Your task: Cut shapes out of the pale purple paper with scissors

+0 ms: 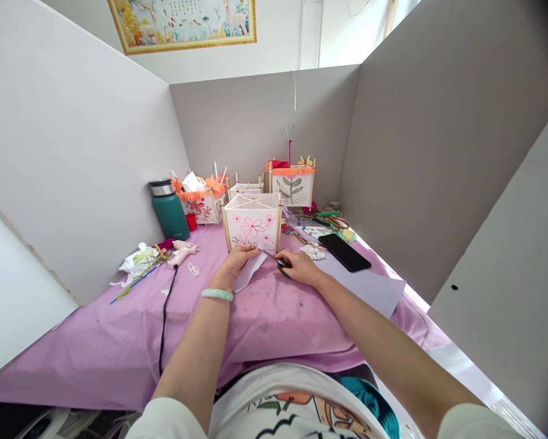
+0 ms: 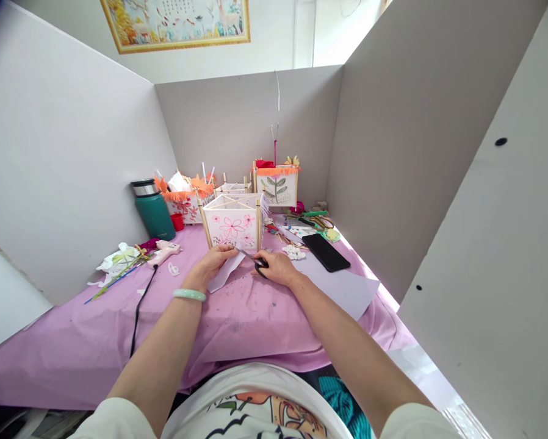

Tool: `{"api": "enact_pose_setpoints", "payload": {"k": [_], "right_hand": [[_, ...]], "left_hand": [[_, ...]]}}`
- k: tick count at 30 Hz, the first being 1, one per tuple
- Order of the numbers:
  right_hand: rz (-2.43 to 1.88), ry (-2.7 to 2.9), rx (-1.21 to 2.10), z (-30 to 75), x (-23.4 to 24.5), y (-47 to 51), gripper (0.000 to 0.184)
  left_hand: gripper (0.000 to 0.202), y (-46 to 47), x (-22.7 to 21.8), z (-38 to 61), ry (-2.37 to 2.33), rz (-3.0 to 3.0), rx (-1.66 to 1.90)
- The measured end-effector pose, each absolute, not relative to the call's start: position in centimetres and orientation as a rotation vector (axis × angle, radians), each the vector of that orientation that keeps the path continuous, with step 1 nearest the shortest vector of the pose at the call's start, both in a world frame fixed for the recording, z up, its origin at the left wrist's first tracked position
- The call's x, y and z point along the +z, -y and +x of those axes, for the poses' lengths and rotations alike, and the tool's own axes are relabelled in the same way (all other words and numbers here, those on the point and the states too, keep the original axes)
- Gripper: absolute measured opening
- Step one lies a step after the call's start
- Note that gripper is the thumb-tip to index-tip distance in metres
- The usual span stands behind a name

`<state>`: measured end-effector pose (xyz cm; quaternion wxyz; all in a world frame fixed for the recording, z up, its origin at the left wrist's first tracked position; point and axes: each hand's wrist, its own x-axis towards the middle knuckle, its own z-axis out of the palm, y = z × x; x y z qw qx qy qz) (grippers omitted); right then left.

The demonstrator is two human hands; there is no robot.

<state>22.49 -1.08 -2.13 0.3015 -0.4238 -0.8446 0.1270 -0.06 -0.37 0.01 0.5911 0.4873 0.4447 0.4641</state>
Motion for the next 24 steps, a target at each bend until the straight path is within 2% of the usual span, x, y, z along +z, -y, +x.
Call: {"api": "enact_pose_setpoints", "payload": {"k": [24], "right_hand": [[-1.097, 2.238, 0.326, 22.50, -2.62, 0.57, 0.036]], "left_hand": [[0.017, 0.59, 0.27, 0.14, -1.071, 1.132, 1.048]]}}
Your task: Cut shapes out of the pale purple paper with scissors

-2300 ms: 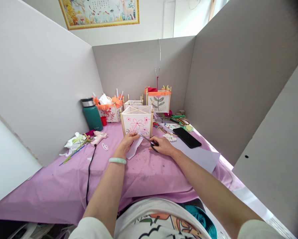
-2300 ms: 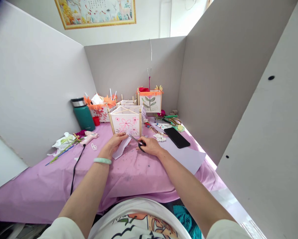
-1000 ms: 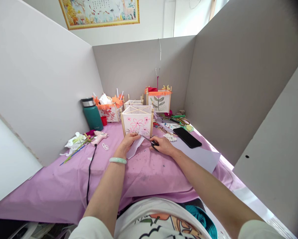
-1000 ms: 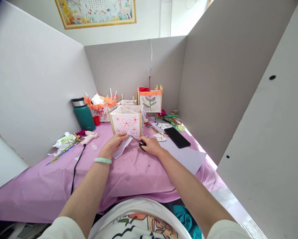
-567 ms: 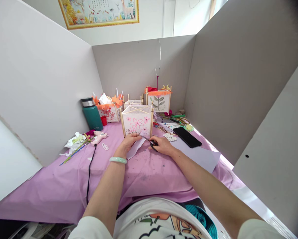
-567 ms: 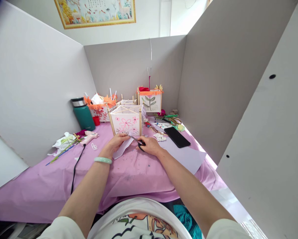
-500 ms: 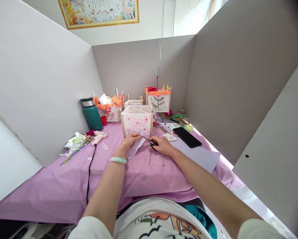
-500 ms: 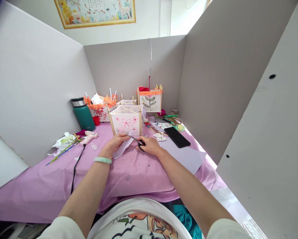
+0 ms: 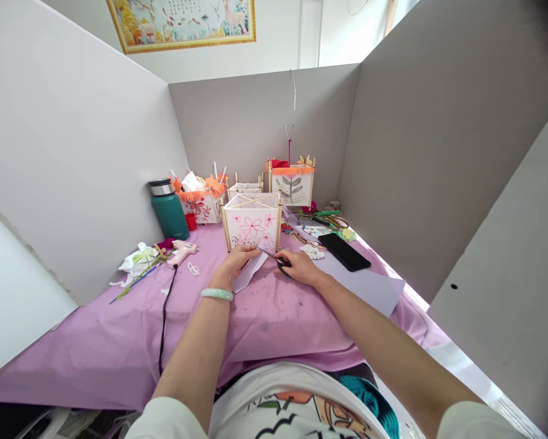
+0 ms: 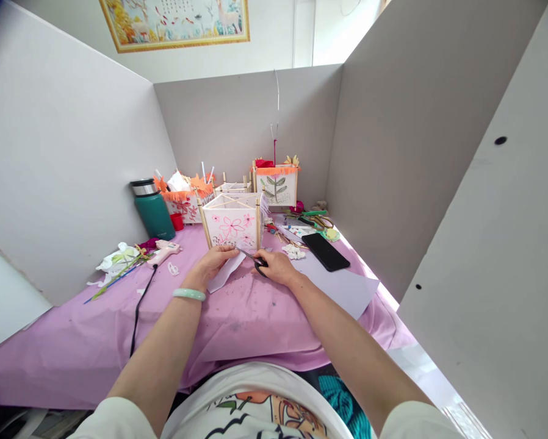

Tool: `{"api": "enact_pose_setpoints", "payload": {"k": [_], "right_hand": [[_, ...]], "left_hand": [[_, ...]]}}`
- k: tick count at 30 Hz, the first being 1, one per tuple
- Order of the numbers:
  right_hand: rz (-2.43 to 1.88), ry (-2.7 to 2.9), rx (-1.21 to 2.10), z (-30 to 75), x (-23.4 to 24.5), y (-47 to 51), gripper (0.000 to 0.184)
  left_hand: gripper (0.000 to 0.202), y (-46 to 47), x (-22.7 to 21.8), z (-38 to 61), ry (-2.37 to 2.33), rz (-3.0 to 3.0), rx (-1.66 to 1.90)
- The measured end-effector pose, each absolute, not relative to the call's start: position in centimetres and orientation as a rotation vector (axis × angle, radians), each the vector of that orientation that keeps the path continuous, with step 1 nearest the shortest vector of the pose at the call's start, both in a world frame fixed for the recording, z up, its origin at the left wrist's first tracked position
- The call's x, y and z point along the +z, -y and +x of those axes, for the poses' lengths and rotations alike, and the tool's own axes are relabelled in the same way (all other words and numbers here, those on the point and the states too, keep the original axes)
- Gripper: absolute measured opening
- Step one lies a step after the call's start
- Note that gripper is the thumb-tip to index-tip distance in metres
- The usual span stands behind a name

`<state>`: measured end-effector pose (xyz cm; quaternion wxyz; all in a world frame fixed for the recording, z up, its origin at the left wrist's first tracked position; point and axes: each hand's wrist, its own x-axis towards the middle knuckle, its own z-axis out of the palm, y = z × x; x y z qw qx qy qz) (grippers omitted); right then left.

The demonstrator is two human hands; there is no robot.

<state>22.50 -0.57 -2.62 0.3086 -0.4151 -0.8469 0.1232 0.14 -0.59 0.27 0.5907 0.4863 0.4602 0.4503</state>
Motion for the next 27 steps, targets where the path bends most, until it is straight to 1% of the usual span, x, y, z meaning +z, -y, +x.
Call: {"api": "enact_pose_setpoints", "payload": {"k": [11, 20, 27], "right_hand": [[-1.102, 2.229, 0.339, 22.50, -2.63, 0.52, 0.036], [-1.135, 2.233, 0.399, 22.55, -1.92, 1.05, 0.038], [-1.131, 2.233, 0.389, 22.55, -2.05, 1.00, 0.038]], "left_hand": [[0.015, 0.75, 0.23, 0.05, -1.046, 1.126, 1.035], [0.011, 0.30, 0.19, -0.06, -1.017, 1.072, 1.174], [0.011, 0.44, 0.28, -0.04, -1.025, 1.074, 1.181]]}}
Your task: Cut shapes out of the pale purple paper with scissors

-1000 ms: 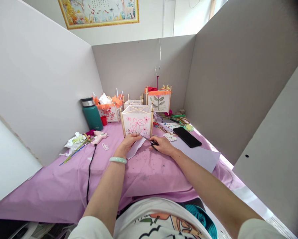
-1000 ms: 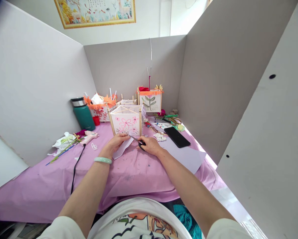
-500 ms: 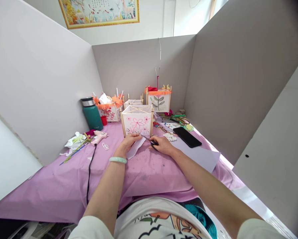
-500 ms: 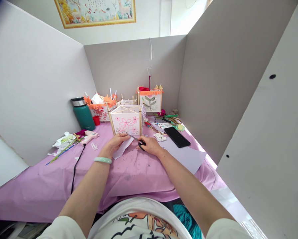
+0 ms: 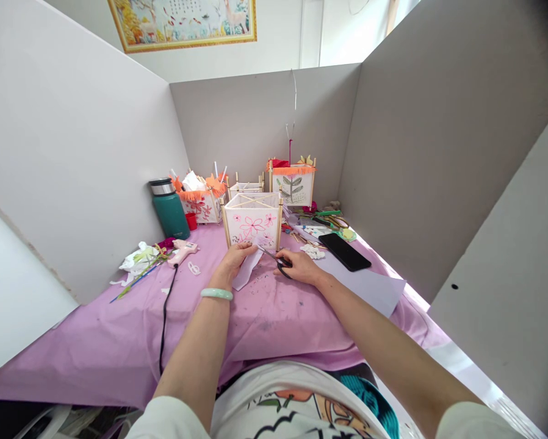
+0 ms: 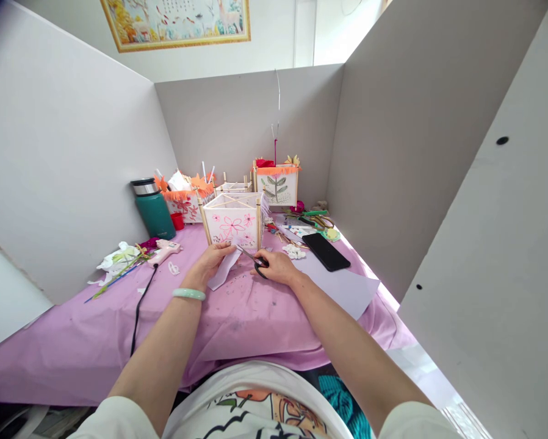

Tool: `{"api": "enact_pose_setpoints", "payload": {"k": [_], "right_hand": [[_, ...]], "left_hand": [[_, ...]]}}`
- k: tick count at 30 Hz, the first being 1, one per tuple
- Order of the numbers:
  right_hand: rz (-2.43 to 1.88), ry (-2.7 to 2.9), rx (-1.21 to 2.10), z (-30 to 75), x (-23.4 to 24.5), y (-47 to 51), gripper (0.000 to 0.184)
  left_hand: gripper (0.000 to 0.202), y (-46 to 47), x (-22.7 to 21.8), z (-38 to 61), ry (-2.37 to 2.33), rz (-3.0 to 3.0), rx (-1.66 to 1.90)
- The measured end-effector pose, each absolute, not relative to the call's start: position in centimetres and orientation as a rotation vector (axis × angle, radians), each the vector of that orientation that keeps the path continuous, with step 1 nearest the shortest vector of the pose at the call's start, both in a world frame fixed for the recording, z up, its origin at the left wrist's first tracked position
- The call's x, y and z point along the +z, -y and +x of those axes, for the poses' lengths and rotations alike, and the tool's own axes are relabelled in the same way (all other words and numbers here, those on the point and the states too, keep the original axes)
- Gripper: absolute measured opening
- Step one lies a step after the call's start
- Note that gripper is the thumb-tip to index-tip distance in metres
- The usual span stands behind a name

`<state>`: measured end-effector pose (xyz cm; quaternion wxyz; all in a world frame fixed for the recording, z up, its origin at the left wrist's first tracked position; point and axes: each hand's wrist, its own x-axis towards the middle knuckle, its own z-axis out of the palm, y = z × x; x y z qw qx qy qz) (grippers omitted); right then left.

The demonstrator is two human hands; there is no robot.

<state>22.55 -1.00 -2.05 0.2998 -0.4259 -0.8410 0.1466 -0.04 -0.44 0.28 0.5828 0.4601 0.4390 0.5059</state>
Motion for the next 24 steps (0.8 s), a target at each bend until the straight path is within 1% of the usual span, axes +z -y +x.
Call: {"api": "enact_pose_setpoints", "payload": {"k": [8, 24], "right_hand": [[-1.139, 2.247, 0.377, 22.54, -2.05, 0.98, 0.039], [-1.110, 2.238, 0.390, 22.59, -2.31, 0.78, 0.034]], "left_hand": [[0.010, 0.34, 0.04, -0.06, -0.996, 1.066, 1.164], [0.014, 0.30, -0.01, -0.14, -1.025, 1.079, 1.141]]}}
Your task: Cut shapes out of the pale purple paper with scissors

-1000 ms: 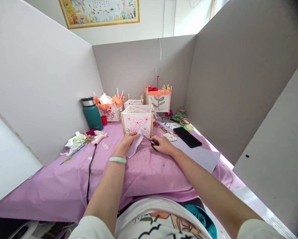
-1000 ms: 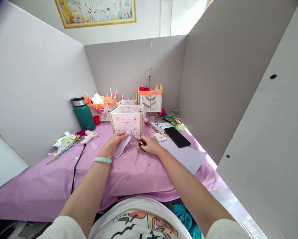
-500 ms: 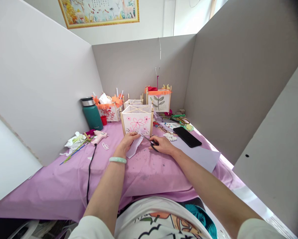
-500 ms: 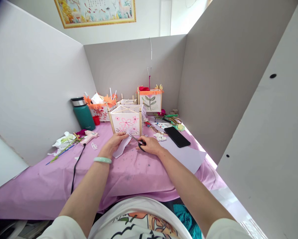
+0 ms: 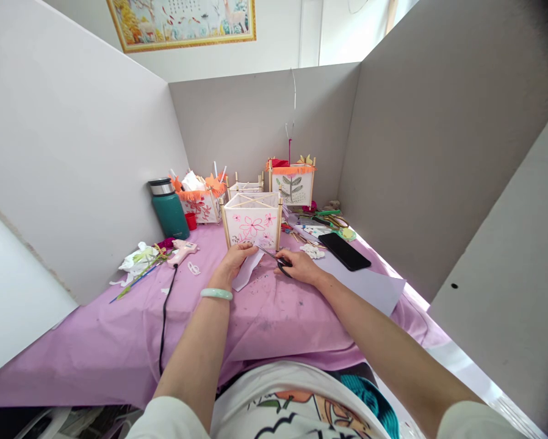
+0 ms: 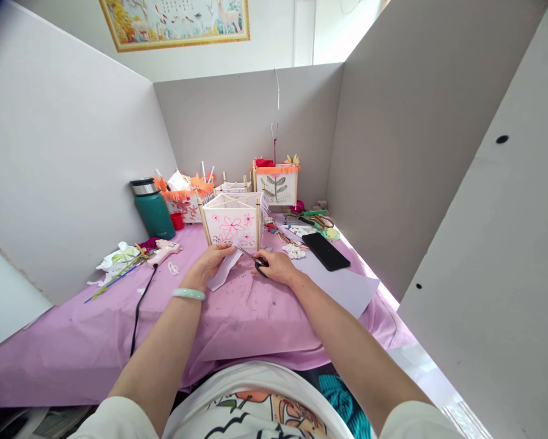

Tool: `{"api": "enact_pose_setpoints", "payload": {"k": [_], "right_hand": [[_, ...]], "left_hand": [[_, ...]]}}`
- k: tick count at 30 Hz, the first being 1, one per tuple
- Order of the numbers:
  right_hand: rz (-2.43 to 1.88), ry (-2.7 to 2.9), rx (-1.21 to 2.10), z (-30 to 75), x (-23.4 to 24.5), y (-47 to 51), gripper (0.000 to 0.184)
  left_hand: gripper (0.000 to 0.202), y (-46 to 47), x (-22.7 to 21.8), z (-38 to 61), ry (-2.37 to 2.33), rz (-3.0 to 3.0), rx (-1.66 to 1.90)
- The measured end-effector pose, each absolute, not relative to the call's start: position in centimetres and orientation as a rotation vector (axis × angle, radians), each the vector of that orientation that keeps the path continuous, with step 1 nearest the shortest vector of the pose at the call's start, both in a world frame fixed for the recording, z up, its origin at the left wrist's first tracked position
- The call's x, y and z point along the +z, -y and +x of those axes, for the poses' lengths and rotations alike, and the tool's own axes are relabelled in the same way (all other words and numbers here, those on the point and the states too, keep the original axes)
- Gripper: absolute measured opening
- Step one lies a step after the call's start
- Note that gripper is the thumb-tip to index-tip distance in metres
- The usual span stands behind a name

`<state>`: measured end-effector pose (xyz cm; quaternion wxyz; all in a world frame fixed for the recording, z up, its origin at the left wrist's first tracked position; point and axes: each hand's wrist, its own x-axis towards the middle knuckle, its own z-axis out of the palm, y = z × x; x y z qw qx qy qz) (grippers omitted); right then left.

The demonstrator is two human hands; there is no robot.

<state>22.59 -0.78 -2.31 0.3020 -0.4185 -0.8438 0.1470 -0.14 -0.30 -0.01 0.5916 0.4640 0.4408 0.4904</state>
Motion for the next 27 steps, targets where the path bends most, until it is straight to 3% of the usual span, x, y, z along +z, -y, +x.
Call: {"api": "enact_pose_setpoints", "payload": {"k": [27], "right_hand": [[-1.090, 2.237, 0.385, 22.41, -2.31, 0.98, 0.040]], "left_hand": [[0.008, 0.89, 0.48, 0.20, -1.056, 1.139, 1.025]]}}
